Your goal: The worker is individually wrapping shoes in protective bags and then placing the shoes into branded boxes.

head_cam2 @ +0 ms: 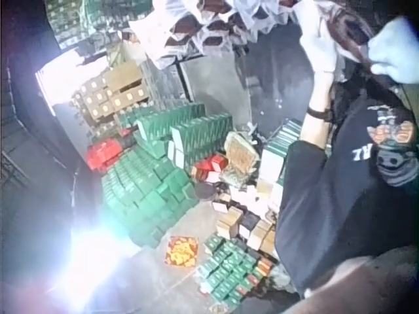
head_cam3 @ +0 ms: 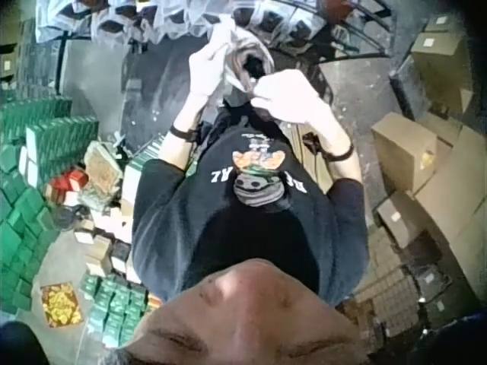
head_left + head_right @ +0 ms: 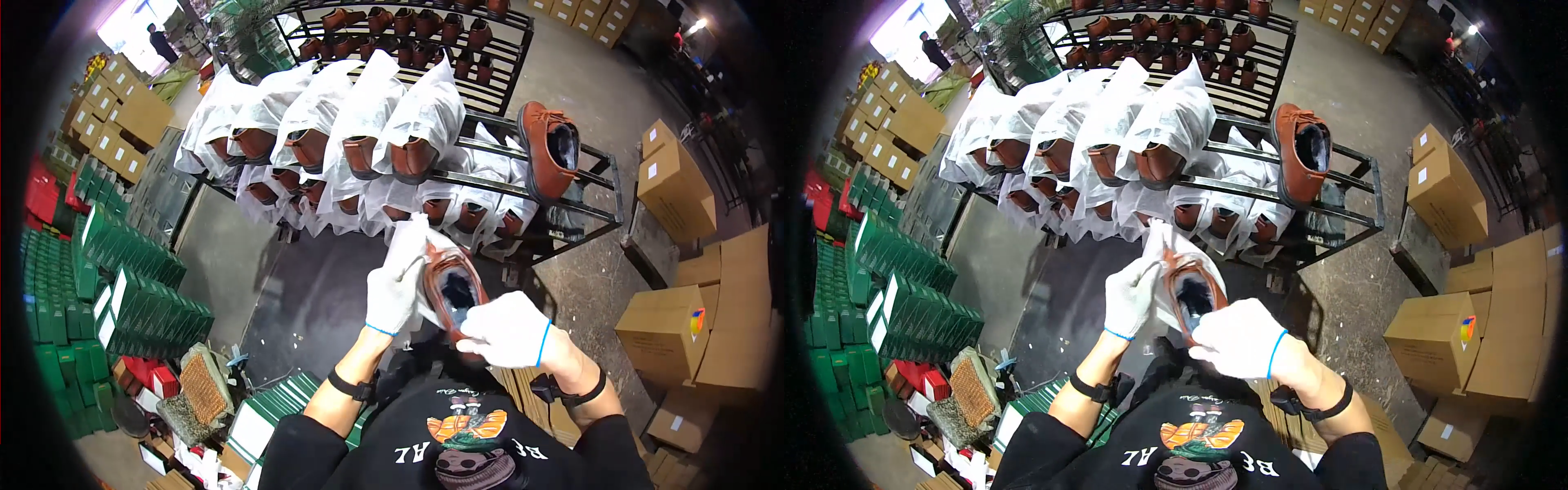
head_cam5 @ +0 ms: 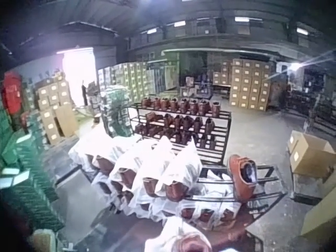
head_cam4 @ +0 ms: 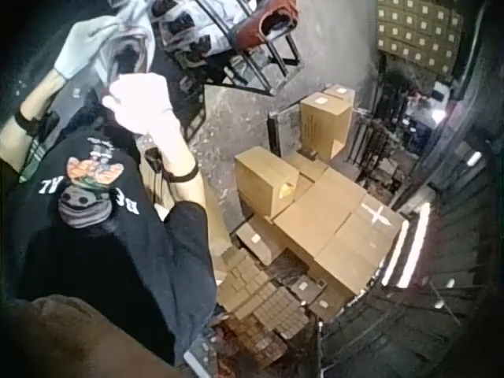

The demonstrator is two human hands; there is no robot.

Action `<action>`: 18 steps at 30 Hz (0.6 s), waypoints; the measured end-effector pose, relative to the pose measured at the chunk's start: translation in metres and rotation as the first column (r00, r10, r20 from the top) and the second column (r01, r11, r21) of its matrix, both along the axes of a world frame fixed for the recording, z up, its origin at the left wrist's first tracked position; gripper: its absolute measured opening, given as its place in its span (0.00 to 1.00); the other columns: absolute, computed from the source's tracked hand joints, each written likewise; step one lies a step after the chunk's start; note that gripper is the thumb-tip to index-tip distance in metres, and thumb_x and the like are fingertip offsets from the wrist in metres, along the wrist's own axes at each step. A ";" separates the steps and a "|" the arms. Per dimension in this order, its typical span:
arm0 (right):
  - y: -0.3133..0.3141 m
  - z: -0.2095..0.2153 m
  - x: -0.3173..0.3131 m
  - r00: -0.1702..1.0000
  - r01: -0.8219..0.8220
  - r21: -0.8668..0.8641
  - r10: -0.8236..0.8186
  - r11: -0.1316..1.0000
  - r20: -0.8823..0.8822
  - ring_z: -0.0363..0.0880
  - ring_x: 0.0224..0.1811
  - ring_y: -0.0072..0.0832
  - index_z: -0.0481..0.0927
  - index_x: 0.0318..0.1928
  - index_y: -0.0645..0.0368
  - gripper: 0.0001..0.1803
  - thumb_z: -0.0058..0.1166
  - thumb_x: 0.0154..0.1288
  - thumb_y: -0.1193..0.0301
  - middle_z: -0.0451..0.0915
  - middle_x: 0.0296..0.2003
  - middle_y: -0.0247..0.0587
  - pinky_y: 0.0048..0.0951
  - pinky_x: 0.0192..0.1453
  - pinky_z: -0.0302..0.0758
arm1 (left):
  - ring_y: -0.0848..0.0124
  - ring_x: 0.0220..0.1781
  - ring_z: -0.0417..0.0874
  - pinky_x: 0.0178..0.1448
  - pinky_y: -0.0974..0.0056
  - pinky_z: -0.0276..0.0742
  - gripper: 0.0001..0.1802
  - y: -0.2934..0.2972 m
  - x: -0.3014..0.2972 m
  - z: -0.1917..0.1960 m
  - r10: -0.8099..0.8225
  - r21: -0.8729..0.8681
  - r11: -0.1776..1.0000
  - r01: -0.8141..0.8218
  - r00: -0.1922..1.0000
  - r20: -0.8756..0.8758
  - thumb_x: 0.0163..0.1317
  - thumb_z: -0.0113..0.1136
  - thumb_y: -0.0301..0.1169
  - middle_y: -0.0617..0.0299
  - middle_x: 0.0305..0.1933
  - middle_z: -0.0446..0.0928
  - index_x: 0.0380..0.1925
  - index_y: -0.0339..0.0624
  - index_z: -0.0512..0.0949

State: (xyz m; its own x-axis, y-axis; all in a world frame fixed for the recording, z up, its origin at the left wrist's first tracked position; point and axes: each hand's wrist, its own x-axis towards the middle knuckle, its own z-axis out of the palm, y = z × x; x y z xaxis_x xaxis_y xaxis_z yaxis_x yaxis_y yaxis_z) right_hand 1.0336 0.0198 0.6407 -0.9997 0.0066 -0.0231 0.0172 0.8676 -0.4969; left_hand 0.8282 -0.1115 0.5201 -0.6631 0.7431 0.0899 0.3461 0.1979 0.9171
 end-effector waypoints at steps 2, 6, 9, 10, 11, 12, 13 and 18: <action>-0.002 0.007 -0.005 0.981 0.146 -0.001 -0.145 0.989 -0.128 0.85 0.31 0.45 0.83 0.28 0.52 0.17 0.64 0.72 0.57 0.82 0.27 0.40 0.41 0.36 0.81 | 0.72 0.42 0.91 0.50 0.66 0.85 0.11 0.017 0.006 0.023 -0.021 -0.047 0.999 0.020 0.999 -0.031 0.74 0.65 0.24 0.46 0.42 0.91 0.52 0.33 0.88; 0.004 0.003 0.002 1.000 0.014 -0.045 -0.014 0.999 -0.008 0.85 0.30 0.48 0.86 0.32 0.51 0.13 0.64 0.71 0.58 0.82 0.27 0.42 0.43 0.36 0.81 | 0.61 0.45 0.95 0.50 0.63 0.86 0.11 0.025 0.007 0.040 -0.140 0.006 0.990 0.143 0.976 -0.166 0.73 0.66 0.24 0.40 0.43 0.88 0.52 0.34 0.88; 0.005 -0.019 -0.001 0.823 0.461 -0.448 -0.558 0.766 -0.106 0.85 0.30 0.39 0.90 0.37 0.59 0.15 0.63 0.74 0.60 0.85 0.27 0.47 0.37 0.40 0.79 | 0.51 0.46 0.95 0.48 0.61 0.86 0.11 0.021 0.007 0.043 -0.222 -0.074 0.975 0.209 0.912 -0.345 0.73 0.67 0.25 0.39 0.43 0.88 0.52 0.34 0.88; -0.007 -0.030 -0.002 0.609 0.598 -0.710 -0.787 0.372 0.100 0.84 0.29 0.35 0.90 0.38 0.61 0.15 0.62 0.74 0.62 0.85 0.28 0.47 0.36 0.40 0.78 | 0.47 0.46 0.94 0.46 0.60 0.86 0.11 0.019 0.010 0.040 -0.223 -0.095 0.975 0.202 0.906 -0.360 0.73 0.67 0.26 0.40 0.42 0.88 0.51 0.33 0.88; -0.013 -0.038 -0.002 0.542 0.691 -0.609 -0.837 0.389 0.080 0.82 0.29 0.30 0.91 0.39 0.61 0.13 0.61 0.75 0.65 0.84 0.27 0.46 0.32 0.39 0.76 | 0.48 0.43 0.94 0.43 0.61 0.85 0.10 0.017 0.015 0.059 -0.217 -0.134 0.973 0.187 0.941 -0.259 0.74 0.67 0.26 0.40 0.40 0.88 0.49 0.33 0.88; -0.011 -0.055 0.004 0.632 0.688 -0.472 -0.775 0.551 0.015 0.85 0.31 0.36 0.90 0.40 0.62 0.10 0.63 0.74 0.67 0.85 0.29 0.48 0.36 0.40 0.79 | 0.54 0.41 0.96 0.42 0.63 0.84 0.09 0.018 0.020 0.074 -0.202 -0.009 0.978 0.209 0.929 -0.310 0.75 0.67 0.26 0.40 0.39 0.88 0.49 0.33 0.88; -0.014 -0.048 0.001 0.621 0.673 -0.389 -0.766 0.629 -0.163 0.86 0.31 0.39 0.90 0.41 0.61 0.09 0.64 0.73 0.68 0.85 0.30 0.48 0.38 0.40 0.81 | 0.59 0.40 0.96 0.43 0.63 0.83 0.09 0.011 0.024 0.087 -0.198 -0.023 0.980 0.197 0.956 -0.217 0.74 0.66 0.26 0.41 0.38 0.89 0.48 0.32 0.88; 0.003 0.007 -0.010 0.565 0.611 -0.128 -0.544 0.781 -0.621 0.87 0.33 0.50 0.89 0.43 0.63 0.06 0.65 0.68 0.75 0.85 0.32 0.52 0.45 0.38 0.83 | 0.81 0.34 0.79 0.39 0.69 0.75 0.12 -0.009 0.032 0.101 0.191 0.217 0.949 -0.228 0.965 0.178 0.78 0.63 0.30 0.68 0.31 0.84 0.43 0.32 0.90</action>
State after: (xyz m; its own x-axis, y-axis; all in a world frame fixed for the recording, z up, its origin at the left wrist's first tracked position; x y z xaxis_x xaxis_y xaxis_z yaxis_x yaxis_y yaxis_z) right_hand 1.0241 0.0230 0.6474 -0.5735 0.5558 0.6019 0.2647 0.8210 -0.5059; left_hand 0.8604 -0.1202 0.6214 -0.8210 0.5560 0.1294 0.1718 0.0246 0.9848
